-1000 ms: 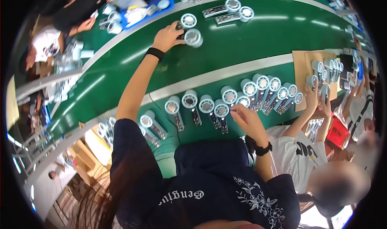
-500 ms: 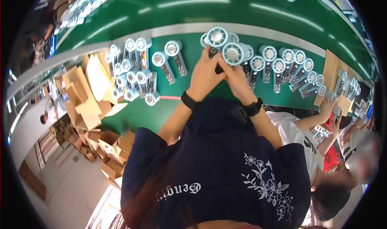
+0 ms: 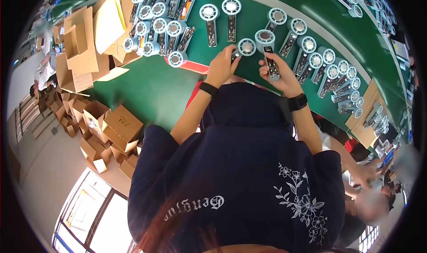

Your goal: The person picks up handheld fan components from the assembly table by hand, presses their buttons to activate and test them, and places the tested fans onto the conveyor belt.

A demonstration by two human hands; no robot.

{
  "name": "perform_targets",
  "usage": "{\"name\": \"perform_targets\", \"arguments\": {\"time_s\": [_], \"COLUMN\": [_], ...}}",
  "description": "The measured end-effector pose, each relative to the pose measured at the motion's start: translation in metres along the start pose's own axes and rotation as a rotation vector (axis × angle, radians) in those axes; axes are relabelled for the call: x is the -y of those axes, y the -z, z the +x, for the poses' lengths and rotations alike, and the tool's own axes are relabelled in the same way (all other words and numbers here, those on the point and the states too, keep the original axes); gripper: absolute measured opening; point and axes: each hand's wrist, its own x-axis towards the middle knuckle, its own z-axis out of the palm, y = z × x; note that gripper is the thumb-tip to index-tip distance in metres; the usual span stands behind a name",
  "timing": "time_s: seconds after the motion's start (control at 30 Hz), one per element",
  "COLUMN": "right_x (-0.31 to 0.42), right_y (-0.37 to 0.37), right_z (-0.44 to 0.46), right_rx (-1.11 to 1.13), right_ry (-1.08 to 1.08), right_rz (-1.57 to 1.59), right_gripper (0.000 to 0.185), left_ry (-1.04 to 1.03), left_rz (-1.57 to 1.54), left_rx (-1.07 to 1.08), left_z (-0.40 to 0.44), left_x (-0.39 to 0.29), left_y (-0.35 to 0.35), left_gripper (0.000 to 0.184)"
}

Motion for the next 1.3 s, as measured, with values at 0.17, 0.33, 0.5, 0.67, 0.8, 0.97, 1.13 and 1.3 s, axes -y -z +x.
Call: {"name": "perform_targets", "arguments": {"time_s": [0.17, 0.33, 0.5, 0.67, 0.8, 0.97, 1.13, 1.3], "right_x": [0.002, -0.005, -0.008, -0.020, -0.028, -0.026, -0.021, -0.023], "right_y": [0.008, 0.019, -0.004, -0.016, -0.016, -0.009, -0.006, -0.012], "right_z": [-0.013, -0.022, -0.040, -0.060, -0.064, -0.053, -0.054, -0.061], "right_rx": [-0.040, 0.063, 0.137, 0.255, 0.161, 0.169, 0.207, 0.174], "right_ry": [0.194, 0.283, 0.528, 0.622, 0.723, 0.700, 0.726, 0.748], "right_rz": [-0.383, -0.472, -0.624, -0.606, -0.718, -0.707, -0.659, -0.650], "right_gripper": [0.027, 0.036, 0.041, 0.040, 0.039, 0.036, 0.034, 0.033], "left_ry": [0.375, 0.497, 0.490, 0.381, 0.308, 0.231, 0.185, 0.193], "left_rz": [-0.391, -0.780, -0.796, -1.062, -1.250, -1.263, -1.216, -1.217], "left_rx": [0.282, 0.353, 0.337, 0.341, 0.322, 0.310, 0.325, 0.337], "left_z": [-0.010, -0.023, -0.026, -0.008, -0.001, 0.013, 0.011, 0.011], "left_x": [0.026, 0.044, 0.003, -0.038, -0.055, -0.066, -0.070, -0.076], "left_y": [0.000, -0.010, 0.022, 0.046, 0.030, 0.019, 0.020, 0.027], "left_gripper": [0.029, 0.029, 0.031, 0.031, 0.031, 0.032, 0.032, 0.033]}}
